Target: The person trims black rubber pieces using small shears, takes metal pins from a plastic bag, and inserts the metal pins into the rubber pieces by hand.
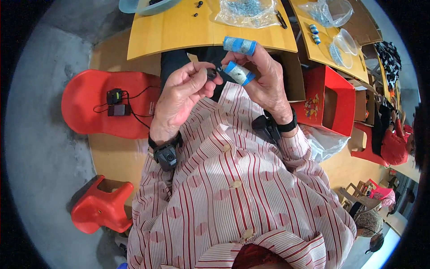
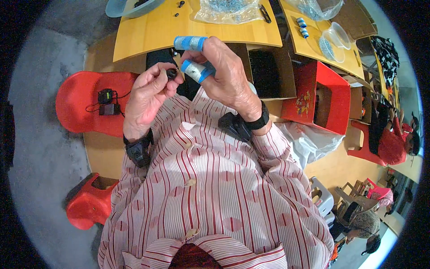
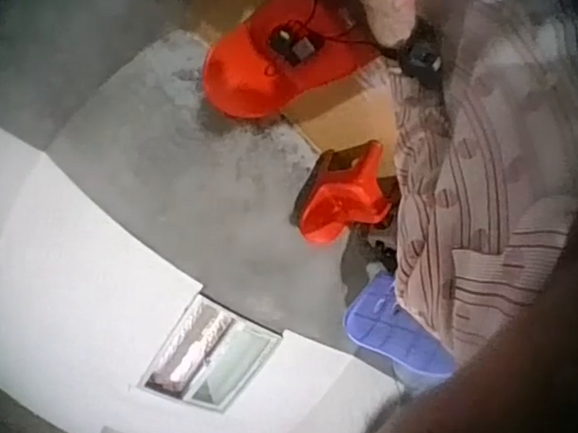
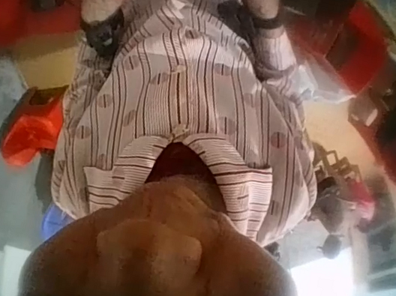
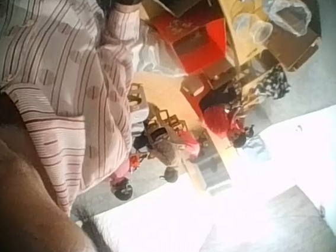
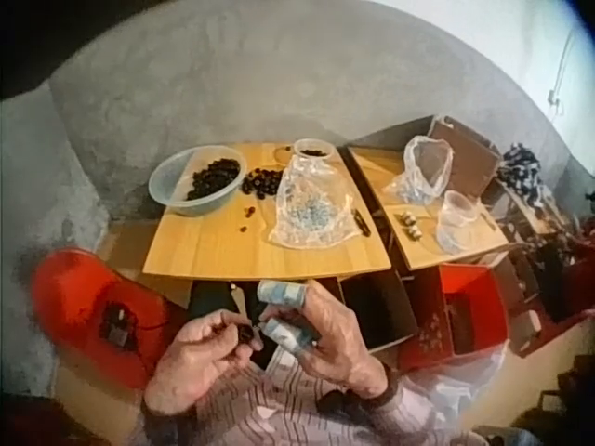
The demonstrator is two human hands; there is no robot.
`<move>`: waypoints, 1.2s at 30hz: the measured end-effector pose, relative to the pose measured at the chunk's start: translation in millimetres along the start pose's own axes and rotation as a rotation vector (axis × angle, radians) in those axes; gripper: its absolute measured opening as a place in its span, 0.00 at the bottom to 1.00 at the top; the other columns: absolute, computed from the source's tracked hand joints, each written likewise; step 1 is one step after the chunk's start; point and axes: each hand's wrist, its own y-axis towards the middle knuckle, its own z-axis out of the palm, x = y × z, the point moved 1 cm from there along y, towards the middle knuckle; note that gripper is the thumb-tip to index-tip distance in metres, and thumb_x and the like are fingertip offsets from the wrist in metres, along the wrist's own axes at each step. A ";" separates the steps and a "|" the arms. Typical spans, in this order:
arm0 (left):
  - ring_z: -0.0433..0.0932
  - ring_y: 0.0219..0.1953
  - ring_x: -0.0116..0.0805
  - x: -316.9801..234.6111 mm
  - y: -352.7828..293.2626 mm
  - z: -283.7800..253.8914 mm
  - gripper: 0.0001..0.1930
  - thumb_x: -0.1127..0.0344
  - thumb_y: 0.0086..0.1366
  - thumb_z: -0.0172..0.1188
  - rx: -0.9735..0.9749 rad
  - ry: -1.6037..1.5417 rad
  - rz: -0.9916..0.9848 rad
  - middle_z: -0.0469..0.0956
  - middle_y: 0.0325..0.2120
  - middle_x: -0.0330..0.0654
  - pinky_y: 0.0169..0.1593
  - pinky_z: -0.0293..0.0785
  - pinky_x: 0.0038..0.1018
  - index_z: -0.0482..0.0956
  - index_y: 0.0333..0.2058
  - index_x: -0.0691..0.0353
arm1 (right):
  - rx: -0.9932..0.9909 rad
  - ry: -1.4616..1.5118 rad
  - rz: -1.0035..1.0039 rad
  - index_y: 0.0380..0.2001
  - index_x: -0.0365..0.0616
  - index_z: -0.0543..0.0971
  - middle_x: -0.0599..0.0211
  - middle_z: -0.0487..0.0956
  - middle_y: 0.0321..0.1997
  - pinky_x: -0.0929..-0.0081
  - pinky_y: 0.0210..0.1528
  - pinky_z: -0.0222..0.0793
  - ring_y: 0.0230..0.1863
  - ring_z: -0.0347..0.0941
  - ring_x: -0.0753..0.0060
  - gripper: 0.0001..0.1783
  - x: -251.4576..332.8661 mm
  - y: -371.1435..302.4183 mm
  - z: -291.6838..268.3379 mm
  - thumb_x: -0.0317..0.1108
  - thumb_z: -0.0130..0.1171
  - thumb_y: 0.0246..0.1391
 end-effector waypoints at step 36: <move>0.71 0.32 0.24 25.3 15.6 -18.4 0.09 0.67 0.68 0.51 0.085 -0.212 -0.010 0.74 0.35 0.39 0.39 0.70 0.21 0.71 0.42 0.66 | 0.082 -0.175 -0.207 0.45 0.39 0.76 0.63 0.78 0.35 0.71 0.38 0.71 0.36 0.73 0.61 0.21 -2.9 0.1 10.1 0.22 0.62 0.44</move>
